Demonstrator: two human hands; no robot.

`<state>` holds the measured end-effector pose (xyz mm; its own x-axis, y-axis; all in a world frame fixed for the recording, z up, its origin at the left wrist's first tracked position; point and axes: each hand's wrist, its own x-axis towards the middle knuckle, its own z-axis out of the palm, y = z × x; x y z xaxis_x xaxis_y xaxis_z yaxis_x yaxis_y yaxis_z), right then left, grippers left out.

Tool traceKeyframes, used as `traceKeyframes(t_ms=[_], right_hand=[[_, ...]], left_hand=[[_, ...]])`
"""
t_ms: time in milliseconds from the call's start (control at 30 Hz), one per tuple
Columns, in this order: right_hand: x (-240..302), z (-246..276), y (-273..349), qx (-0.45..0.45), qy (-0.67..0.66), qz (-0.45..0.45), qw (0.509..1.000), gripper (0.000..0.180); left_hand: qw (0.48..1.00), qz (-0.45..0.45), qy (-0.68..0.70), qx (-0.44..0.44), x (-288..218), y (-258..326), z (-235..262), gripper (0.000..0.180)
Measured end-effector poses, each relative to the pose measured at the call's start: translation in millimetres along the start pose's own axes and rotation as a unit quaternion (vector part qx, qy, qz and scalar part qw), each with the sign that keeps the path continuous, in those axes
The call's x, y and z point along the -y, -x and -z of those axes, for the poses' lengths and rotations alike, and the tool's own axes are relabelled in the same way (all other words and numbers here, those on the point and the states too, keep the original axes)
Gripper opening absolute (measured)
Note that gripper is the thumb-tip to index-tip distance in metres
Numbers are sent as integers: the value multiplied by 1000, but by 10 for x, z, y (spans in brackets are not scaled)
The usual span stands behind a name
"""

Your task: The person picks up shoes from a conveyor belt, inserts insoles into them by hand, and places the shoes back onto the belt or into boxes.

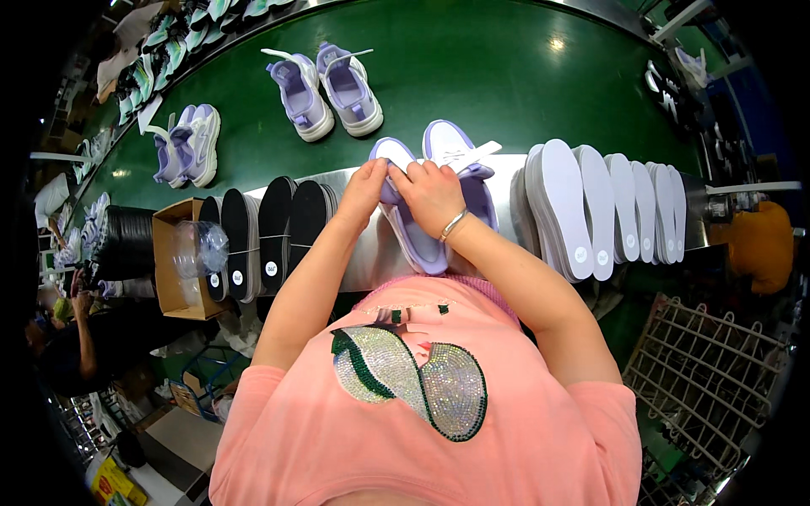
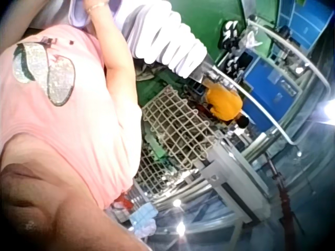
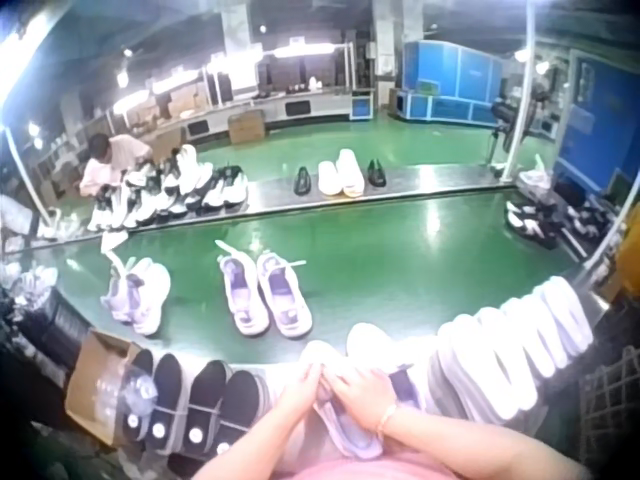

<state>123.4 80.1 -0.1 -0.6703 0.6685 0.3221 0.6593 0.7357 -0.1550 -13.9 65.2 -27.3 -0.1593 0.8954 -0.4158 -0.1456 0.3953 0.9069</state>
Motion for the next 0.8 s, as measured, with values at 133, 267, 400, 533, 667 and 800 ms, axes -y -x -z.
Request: traceKeyframes(t_ms=[133,267,400,533,667,800], right_hand=[[-31,63,-116,147,-38,-56,987,22],[-8,190,-51,56,-185,-3,981,10],[-444,811,204,-109,-202,-9,973,16],[-1399,1041,745,-157,-151,-257,942,18],[-2413,1069,1655,-139,34,-410,901,22],[-3112,1146,2370,-45,140,-559,816,32]], left_hand=[[998,-17,-59,8,69,-76,-2,31],[997,-70,-8,-9,282,-74,166,29],[995,-89,-29,-29,255,-6,126,31],[993,-99,-36,-43,219,47,41,34],[993,-109,-11,-40,235,73,35,34],[993,-107,-23,-46,329,5,114,36]])
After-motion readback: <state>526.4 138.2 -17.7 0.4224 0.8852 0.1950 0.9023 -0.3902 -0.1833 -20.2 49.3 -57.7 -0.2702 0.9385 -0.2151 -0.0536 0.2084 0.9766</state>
